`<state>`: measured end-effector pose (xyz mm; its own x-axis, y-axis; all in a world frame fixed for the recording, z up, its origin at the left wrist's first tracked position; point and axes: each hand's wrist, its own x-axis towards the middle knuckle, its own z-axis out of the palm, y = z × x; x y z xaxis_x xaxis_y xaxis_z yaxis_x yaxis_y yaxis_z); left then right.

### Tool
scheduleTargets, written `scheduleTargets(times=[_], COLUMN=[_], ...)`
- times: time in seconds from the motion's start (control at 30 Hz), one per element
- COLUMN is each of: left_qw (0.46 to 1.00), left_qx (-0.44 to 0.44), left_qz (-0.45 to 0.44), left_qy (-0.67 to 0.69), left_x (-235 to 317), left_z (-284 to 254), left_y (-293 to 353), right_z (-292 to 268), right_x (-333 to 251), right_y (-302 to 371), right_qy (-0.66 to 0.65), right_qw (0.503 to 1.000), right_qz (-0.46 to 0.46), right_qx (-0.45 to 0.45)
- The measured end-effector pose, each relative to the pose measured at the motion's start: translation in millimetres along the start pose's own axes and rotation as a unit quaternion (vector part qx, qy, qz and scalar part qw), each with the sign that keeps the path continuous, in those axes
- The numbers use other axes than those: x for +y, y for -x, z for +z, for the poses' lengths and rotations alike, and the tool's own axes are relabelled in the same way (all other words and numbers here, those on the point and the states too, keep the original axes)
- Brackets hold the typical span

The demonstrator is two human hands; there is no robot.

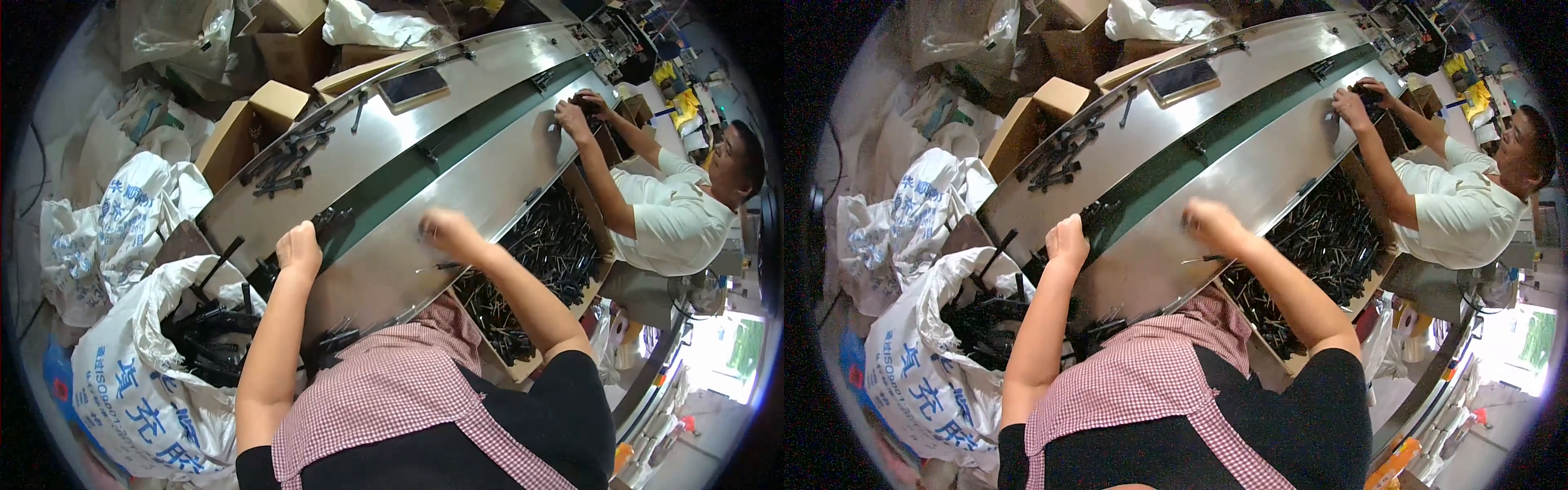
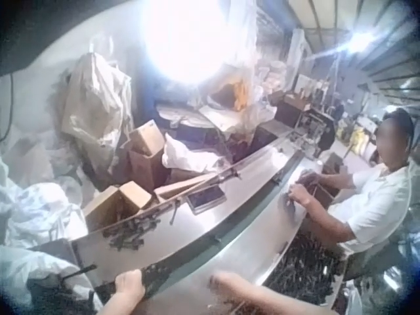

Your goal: The person sorts small black plastic components by hand, transferring them from a large floppy plastic bag into a metal tray.

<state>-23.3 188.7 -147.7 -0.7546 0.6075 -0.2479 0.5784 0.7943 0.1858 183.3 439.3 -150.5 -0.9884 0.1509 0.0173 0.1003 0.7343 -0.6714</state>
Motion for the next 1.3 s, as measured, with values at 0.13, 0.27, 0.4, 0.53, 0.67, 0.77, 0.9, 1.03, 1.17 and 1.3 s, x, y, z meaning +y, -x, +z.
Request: scheduleTargets(times=[0.13, 0.27, 0.4, 0.53, 0.67, 0.77, 0.9, 1.03, 1.17, 1.3], left_qw=[0.998, 0.991, 0.974, 0.952, 0.966, 0.979, 0.991, 1.0, 1.0, 0.997], left_qx=[-0.039, -0.044, -0.04, -0.029, -0.06, -0.022, -0.006, 0.0, -0.012, -0.061], left_qz=[0.008, 0.037, 0.052, 0.095, 0.05, 0.034, 0.015, -0.006, 0.001, 0.046], left_qy=[0.04, 0.125, 0.216, 0.289, 0.246, 0.202, 0.133, -0.001, -0.01, 0.033], left_x=[14.5, 15.3, 11.3, 6.7, 3.4, -6.1, -17.6, -23.3, -13.2, -2.9], left_z=[-16.4, -15.0, -13.8, -16.4, -36.8, -45.0, -46.2, -20.5, 1.4, 3.0], left_y=[2.6, -1.3, -6.8, -9.1, -13.9, -8.1, -3.3, 7.6, 14.9, 8.6], right_z=[-48.3, -69.2, -68.9, -59.6, -24.5, 1.3, 7.6, 7.1, 27.3, 20.3], right_x=[80.9, 142.6, 145.9, 82.5, 7.1, -32.9, -33.1, -43.4, 8.2, 29.9], right_y=[-77.9, -127.8, -122.2, -56.6, 17.3, 40.3, 23.2, -46.1, -114.9, -113.8], right_qy=[-0.292, -0.338, -0.292, -0.203, -0.004, 0.152, 0.144, -0.226, -0.468, -0.476], right_qw=[0.889, 0.806, 0.818, 0.933, 0.989, 0.975, 0.988, 0.951, 0.803, 0.777], right_qz=[0.241, 0.362, 0.362, 0.256, 0.102, 0.089, 0.058, 0.154, 0.247, 0.32], right_qx=[0.256, 0.324, 0.34, 0.152, -0.105, -0.134, -0.025, 0.145, 0.274, 0.261])
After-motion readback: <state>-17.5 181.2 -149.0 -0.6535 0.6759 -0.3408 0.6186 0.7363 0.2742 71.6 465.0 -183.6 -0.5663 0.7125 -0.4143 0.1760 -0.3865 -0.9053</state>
